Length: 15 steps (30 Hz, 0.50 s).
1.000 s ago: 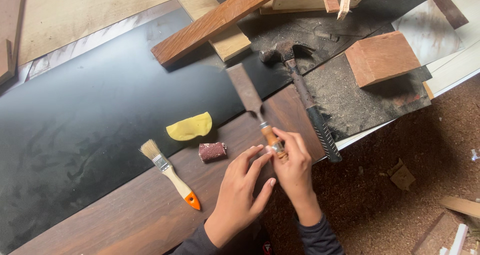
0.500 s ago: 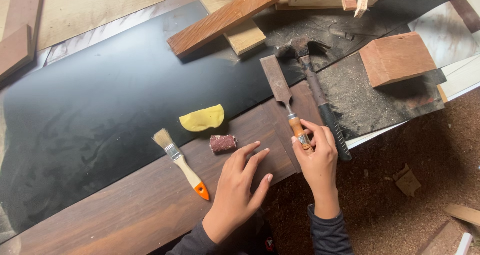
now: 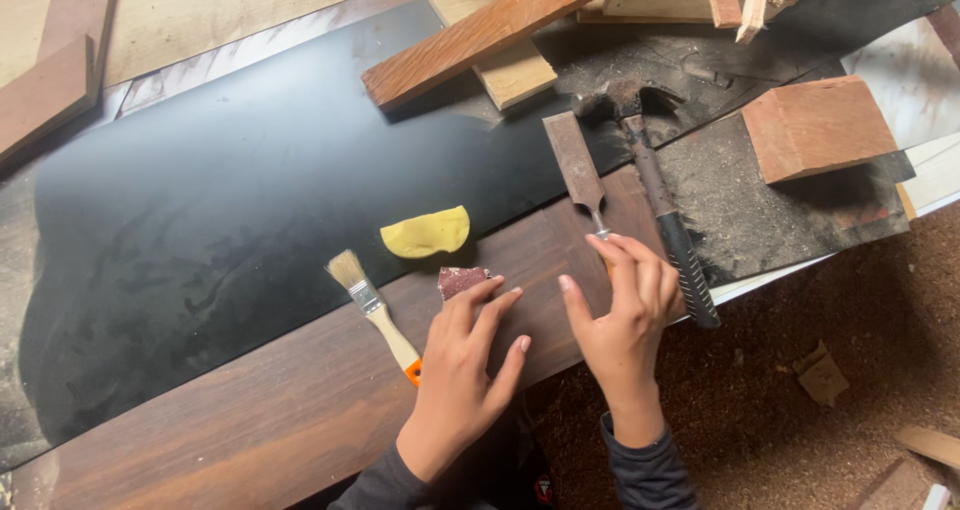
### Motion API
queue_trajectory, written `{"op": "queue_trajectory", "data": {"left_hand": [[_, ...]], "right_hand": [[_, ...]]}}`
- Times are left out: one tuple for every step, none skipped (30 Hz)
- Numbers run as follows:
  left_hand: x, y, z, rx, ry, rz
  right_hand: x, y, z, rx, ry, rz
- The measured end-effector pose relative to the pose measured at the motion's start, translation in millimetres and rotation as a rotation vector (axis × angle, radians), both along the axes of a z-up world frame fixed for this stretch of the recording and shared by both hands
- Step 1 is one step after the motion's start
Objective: The person brushes dust off a dark wooden plank and a black mat using a paintbrush. They then use a sanding block to smooth the edges of a small wooden assembly. The person handles various tools and wood pieces on a workbench.
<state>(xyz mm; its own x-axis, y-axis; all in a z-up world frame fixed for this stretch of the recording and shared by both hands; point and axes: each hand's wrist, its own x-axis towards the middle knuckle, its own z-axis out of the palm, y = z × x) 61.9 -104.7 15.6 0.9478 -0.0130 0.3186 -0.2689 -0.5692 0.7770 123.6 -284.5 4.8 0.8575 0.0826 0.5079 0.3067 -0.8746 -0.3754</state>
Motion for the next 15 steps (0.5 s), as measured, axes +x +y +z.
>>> {"op": "queue_trajectory", "data": {"left_hand": [[0.6,2.8,0.1,0.007,-0.009,0.023],[1.2,6.1,0.3,0.014,-0.017,0.047],[1.8,9.4,0.5,0.022,-0.026,0.070],[2.6,13.1,0.6,0.029,-0.028,0.100],[3.2,16.8,0.6,0.036,-0.030,0.129],[3.5,19.6,0.5,0.042,-0.032,0.156],[3.4,21.8,0.3,0.035,-0.032,0.178],[3.5,24.5,0.2,0.029,-0.033,0.201],[3.3,27.3,0.0,0.023,-0.034,0.223],[3.5,29.8,-0.5,0.033,-0.029,0.238],[3.7,32.3,-1.2,0.044,-0.024,0.252],[2.8,34.2,-2.2,0.054,-0.016,0.266],[2.1,35.4,-3.2,0.058,-0.005,0.270],[2.8,36.6,-4.1,0.063,0.003,0.273],[3.3,37.4,-4.7,0.068,0.011,0.275]], "right_hand": [[1.5,6.2,1.3,-0.005,-0.012,0.040],[3.5,12.8,2.6,-0.009,-0.023,0.082],[6.4,20.0,3.8,0.037,0.006,0.153],[10.3,27.7,4.6,0.083,0.033,0.223],[14.4,35.2,5.5,0.130,0.061,0.292],[18.5,42.2,6.2,0.132,0.132,0.343],[23.5,49.5,6.8,0.135,0.204,0.393],[27.4,56.2,8.0,0.138,0.275,0.445],[29.8,61.3,9.8,0.093,0.289,0.487],[33.1,65.6,11.3,0.046,0.303,0.529],[36.3,69.2,12.5,0.000,0.316,0.571],[39.3,72.3,13.0,-0.015,0.340,0.581],[42.7,74.9,13.2,-0.031,0.365,0.592],[45.6,76.4,13.5,-0.047,0.386,0.601],[47.9,77.3,13.5,-0.044,0.317,0.630]]}}
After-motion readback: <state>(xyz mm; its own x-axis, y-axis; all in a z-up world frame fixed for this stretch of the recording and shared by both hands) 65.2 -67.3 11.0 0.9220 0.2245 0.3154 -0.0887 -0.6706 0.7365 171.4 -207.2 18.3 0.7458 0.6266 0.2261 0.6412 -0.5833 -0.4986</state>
